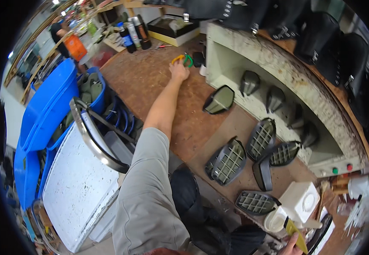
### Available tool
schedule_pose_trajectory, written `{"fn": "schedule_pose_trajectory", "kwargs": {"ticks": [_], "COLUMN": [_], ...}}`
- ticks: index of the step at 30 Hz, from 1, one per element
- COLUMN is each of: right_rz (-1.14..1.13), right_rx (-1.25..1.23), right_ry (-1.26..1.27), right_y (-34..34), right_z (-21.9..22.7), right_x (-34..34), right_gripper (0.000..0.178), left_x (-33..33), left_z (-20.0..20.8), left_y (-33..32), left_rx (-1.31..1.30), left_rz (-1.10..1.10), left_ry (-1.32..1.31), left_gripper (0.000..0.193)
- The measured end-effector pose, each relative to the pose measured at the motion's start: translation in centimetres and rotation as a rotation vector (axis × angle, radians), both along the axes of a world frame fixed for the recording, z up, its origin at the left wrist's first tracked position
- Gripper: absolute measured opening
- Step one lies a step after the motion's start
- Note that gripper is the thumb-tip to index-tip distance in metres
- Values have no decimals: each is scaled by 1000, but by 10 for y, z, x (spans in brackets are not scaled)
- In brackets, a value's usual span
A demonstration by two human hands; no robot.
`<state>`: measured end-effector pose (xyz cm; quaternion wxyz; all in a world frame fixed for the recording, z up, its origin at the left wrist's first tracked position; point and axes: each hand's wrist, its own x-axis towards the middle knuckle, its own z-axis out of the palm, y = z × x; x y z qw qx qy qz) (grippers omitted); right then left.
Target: The recorder applies adhesive to the bottom of various shoe soles and heels using a glue brush and a specialized glue dispenser on a workbench.
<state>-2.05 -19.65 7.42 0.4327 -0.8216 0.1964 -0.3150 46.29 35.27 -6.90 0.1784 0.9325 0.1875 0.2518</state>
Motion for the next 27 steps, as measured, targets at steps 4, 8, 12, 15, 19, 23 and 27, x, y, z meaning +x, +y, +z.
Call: {"fn": "schedule_pose_trajectory", "kwargs": {"ticks": [4, 8, 12, 15, 19, 23, 27], "right_rz": [36, 34, 127, 136, 133, 155, 234], "right_rx": [54, 441, 681, 725, 674, 505, 319], "right_ry": [-73, -171, -170, -161, -110, 20, 119], "right_y": [-17, -37, -46, -50, -59, -68, -67], "right_z": [-11, -30, -37, -38, -48, -57, -57], "right_x": [-3, -12, -25, -34, -44, -47, -43], "right_gripper": [21, 31, 28, 22, 16, 13, 17], "left_x": [-12, -102, -272, -373, -407, -411, -412], "left_z": [33, 117, 150, 133, 94, 74, 82], "left_y": [-29, -80, -177, -257, -340, -371, -377], "left_rx": [-106, -434, -599, -432, -98, 223, 187], "left_rz": [118, -236, -716, -1081, -1307, -1283, -1242], "left_ry": [-391, -792, -634, -132, -44, 132, 297], "left_gripper": [54, 23, 11, 13, 29, 41, 41]}}
